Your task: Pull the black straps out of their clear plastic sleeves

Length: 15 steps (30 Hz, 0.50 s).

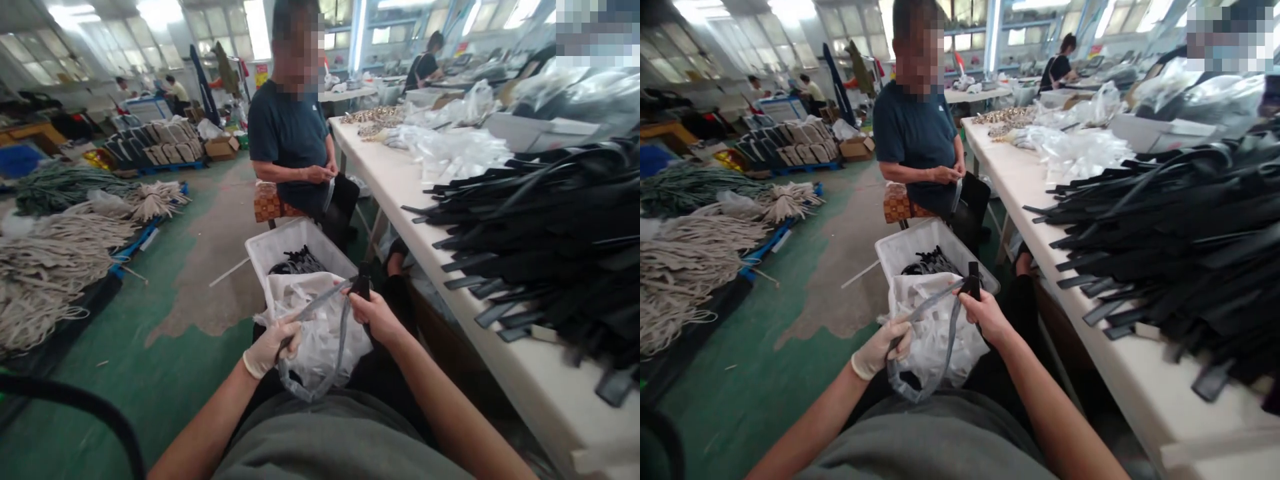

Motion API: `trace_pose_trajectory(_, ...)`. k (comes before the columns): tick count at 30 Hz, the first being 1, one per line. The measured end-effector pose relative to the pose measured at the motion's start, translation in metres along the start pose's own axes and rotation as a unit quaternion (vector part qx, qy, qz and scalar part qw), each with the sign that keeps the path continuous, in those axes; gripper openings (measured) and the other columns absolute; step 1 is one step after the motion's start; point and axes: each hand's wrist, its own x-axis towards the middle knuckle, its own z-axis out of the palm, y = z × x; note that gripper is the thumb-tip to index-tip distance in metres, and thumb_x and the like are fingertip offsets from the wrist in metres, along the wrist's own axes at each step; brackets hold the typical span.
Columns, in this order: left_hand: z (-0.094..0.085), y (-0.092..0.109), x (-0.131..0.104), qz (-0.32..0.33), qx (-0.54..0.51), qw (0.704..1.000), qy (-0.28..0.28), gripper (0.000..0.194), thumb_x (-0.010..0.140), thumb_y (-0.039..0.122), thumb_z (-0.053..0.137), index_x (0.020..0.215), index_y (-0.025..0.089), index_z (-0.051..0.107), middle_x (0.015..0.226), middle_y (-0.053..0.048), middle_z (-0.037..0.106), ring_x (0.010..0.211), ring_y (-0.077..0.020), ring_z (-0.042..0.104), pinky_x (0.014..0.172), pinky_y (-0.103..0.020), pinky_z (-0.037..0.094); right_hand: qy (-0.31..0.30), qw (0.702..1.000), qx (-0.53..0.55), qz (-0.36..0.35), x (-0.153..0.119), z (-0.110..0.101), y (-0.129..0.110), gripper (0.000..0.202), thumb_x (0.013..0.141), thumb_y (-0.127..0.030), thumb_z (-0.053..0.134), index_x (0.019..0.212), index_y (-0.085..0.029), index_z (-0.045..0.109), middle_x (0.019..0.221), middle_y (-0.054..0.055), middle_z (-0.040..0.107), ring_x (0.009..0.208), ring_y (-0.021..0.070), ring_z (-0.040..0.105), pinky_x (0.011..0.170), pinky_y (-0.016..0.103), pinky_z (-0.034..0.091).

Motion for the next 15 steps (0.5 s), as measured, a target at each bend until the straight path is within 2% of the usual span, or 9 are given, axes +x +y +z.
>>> trace_pose_trajectory(2, -0.002, -0.006, -0.003, -0.018, 0.011, 1.0, -0.015, 0.046, 0.087, 0.042, 0.062, 0.12, 0.011, 0.063, 0.047, 0.007, 0.047, 0.03, -0.0025, 0.025, 0.037, -0.018, 0.028, 0.004, 1.0, 0.014, -0.018, 0.002, -0.006, -0.003, 0.03, 0.072, -0.043, 0.077, 0.087, -0.018, 0.071, 0.063, -0.002, 0.059, 0.042, 0.0041, 0.024, 0.041, 0.022, 0.021)
trace_pose_trajectory(4, -0.005, -0.01, -0.006, -0.03, 0.009, 0.999, -0.028, 0.046, 0.088, 0.042, 0.06, 0.12, 0.01, 0.063, 0.046, 0.007, 0.046, 0.029, -0.0029, 0.024, 0.037, -0.019, 0.028, 0.005, 0.999, 0.024, -0.037, 0.002, -0.011, -0.008, 0.028, 0.073, -0.043, 0.076, 0.087, -0.019, 0.072, 0.086, 0.004, 0.07, 0.042, 0.0028, 0.023, 0.04, 0.023, 0.021)
trace_pose_trajectory(7, -0.007, -0.015, -0.007, -0.052, 0.022, 0.998, -0.036, 0.051, 0.088, 0.047, 0.058, 0.122, 0.009, 0.063, 0.046, 0.008, 0.045, 0.029, -0.003, 0.023, 0.038, -0.019, 0.03, 0.003, 0.999, 0.02, -0.05, 0.0, -0.016, -0.017, 0.03, 0.073, -0.045, 0.076, 0.088, -0.019, 0.073, 0.11, 0.008, 0.072, 0.041, 0.0017, 0.023, 0.038, 0.024, 0.019)
trace_pose_trajectory(9, -0.004, -0.017, -0.002, -0.053, 0.091, 0.994, -0.016, 0.053, 0.087, 0.05, 0.058, 0.122, 0.01, 0.063, 0.057, 0.002, 0.057, 0.036, -0.0059, 0.04, 0.045, -0.021, 0.038, 0.004, 0.999, -0.001, -0.052, -0.002, -0.012, -0.023, 0.031, 0.074, -0.045, 0.076, 0.089, -0.019, 0.073, 0.114, 0.009, 0.071, 0.041, 0.0019, 0.025, 0.038, 0.024, 0.018)
trace_pose_trajectory(11, 0.004, -0.015, 0.006, -0.004, 0.192, 0.981, 0.028, 0.051, 0.085, 0.047, 0.064, 0.122, 0.013, 0.064, 0.087, -0.007, 0.071, 0.068, -0.0143, 0.064, 0.067, -0.026, 0.051, 0.011, 0.998, -0.039, -0.05, -0.005, -0.003, -0.029, 0.031, 0.075, -0.045, 0.074, 0.09, -0.018, 0.074, 0.107, 0.008, 0.072, 0.042, 0.0024, 0.026, 0.039, 0.024, 0.017)
trace_pose_trajectory(12, 0.01, -0.012, 0.011, 0.036, 0.237, 0.969, 0.051, 0.049, 0.084, 0.044, 0.066, 0.123, 0.015, 0.064, 0.104, -0.01, 0.071, 0.089, -0.0191, 0.066, 0.083, -0.03, 0.051, 0.011, 0.997, -0.063, -0.045, -0.006, 0.004, -0.031, 0.031, 0.076, -0.045, 0.073, 0.092, -0.018, 0.074, 0.101, 0.006, 0.073, 0.042, 0.0029, 0.027, 0.039, 0.023, 0.018)
trace_pose_trajectory(13, 0.017, -0.007, 0.015, 0.078, 0.272, 0.957, 0.068, 0.05, 0.083, 0.042, 0.067, 0.125, 0.017, 0.063, 0.118, -0.01, 0.068, 0.107, -0.0225, 0.062, 0.096, -0.033, 0.047, 0.005, 0.995, -0.089, -0.04, -0.008, 0.011, -0.032, 0.031, 0.077, -0.044, 0.072, 0.093, -0.019, 0.075, 0.094, 0.005, 0.073, 0.042, 0.0037, 0.029, 0.04, 0.023, 0.019)
trace_pose_trajectory(15, 0.034, 0.004, 0.024, 0.143, 0.316, 0.935, 0.079, 0.055, 0.08, 0.041, 0.07, 0.13, 0.019, 0.06, 0.131, -0.009, 0.062, 0.122, -0.0259, 0.054, 0.108, -0.037, 0.039, -0.018, 0.989, -0.141, -0.044, -0.01, 0.024, -0.032, 0.029, 0.078, -0.043, 0.069, 0.094, -0.019, 0.076, 0.083, 0.002, 0.071, 0.047, 0.0068, 0.039, 0.044, 0.023, 0.028)
